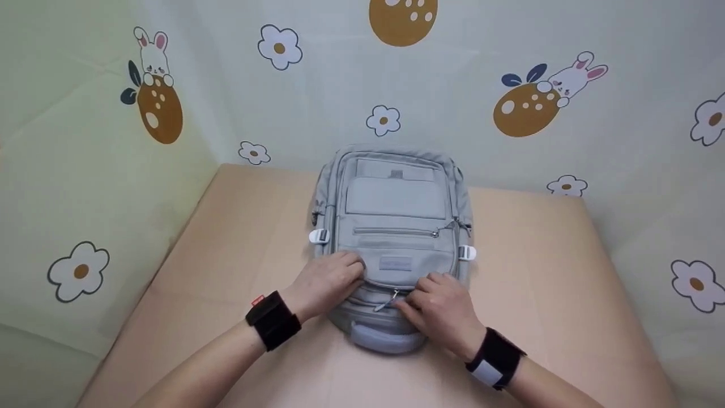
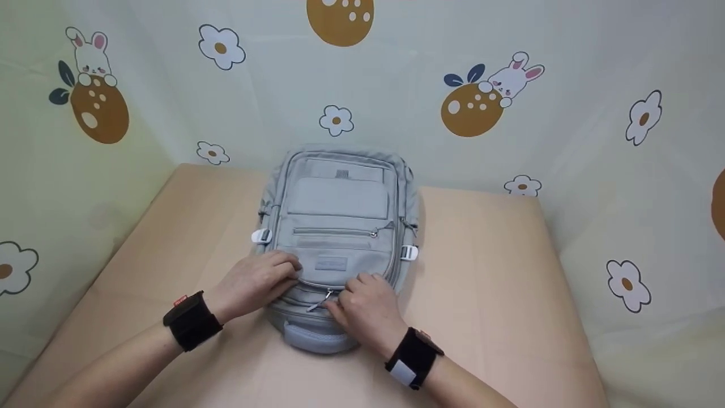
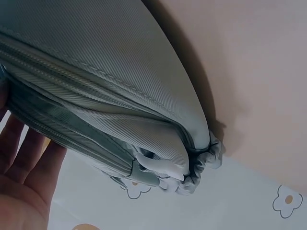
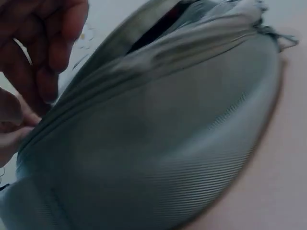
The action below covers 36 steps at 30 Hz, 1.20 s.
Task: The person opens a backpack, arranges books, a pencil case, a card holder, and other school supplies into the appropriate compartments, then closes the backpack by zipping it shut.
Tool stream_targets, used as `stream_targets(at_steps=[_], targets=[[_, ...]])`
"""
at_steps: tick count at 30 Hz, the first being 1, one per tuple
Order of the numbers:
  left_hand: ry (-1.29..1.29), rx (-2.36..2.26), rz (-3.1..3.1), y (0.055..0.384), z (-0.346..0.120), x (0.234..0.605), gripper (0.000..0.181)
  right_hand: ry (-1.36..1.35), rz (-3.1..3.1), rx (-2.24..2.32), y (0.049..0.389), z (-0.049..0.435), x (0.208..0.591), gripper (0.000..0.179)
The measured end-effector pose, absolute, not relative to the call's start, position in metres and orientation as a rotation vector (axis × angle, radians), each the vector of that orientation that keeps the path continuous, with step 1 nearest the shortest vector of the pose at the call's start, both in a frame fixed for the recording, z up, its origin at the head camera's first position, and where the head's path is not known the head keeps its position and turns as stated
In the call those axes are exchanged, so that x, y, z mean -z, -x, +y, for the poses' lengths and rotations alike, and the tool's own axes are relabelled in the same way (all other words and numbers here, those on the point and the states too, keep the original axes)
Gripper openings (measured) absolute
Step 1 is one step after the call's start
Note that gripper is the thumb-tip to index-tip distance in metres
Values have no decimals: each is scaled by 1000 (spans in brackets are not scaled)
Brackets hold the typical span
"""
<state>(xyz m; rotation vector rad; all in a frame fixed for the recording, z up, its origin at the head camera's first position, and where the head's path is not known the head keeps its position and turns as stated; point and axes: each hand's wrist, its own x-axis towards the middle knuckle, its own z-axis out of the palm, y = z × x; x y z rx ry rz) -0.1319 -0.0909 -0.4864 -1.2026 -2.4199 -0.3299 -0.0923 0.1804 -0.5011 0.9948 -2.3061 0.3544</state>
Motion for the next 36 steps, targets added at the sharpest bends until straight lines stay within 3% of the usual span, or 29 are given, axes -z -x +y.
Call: stream_targets(at_steps=[5, 15, 36], targets=[[1212, 378, -2399, 131, -90, 487, 14, -864, -2389, -211, 91, 161, 504, 49], [1214, 408, -2394, 131, -89, 486, 13, -849, -2390, -281, 93, 162, 507, 19], [1200, 395, -2434, 130, -90, 487, 12, -839, -2370, -287, 92, 221, 502, 19]])
